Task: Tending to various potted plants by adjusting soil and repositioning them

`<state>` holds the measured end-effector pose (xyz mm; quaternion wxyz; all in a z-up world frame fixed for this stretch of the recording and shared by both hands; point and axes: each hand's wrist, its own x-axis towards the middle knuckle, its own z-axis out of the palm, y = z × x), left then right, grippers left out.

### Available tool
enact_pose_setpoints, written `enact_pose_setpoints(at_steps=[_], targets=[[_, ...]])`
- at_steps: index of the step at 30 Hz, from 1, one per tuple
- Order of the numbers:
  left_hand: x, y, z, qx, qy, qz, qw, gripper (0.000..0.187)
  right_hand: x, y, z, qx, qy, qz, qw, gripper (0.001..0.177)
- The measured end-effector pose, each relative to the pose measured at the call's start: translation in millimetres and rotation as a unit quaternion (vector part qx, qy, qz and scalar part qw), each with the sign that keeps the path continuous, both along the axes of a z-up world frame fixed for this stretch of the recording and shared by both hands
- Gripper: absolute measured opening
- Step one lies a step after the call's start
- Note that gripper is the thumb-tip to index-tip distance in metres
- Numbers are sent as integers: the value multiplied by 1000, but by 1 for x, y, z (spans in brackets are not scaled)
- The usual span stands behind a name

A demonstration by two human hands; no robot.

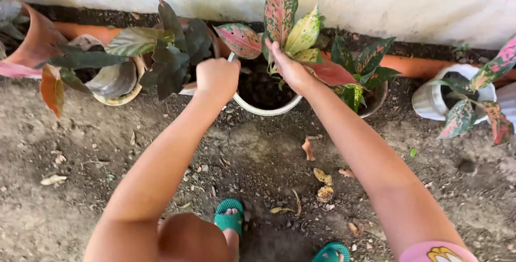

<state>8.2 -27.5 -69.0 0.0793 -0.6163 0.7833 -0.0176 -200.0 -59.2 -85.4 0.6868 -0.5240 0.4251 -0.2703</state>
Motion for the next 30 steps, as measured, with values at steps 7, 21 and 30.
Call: enact_pose_setpoints(at_steps=[7,21,30], targets=[[-18,-4,-33,11,43,27,999,30,-8,-19,-30,5,-49,-12,999,84],[9,-8,-7,69,126,117,983,32,-8,52,64,-25,76,82,993,97],[69,42,163,67,90,145,983,31,-104,5,12,-205,494,97,839,43]])
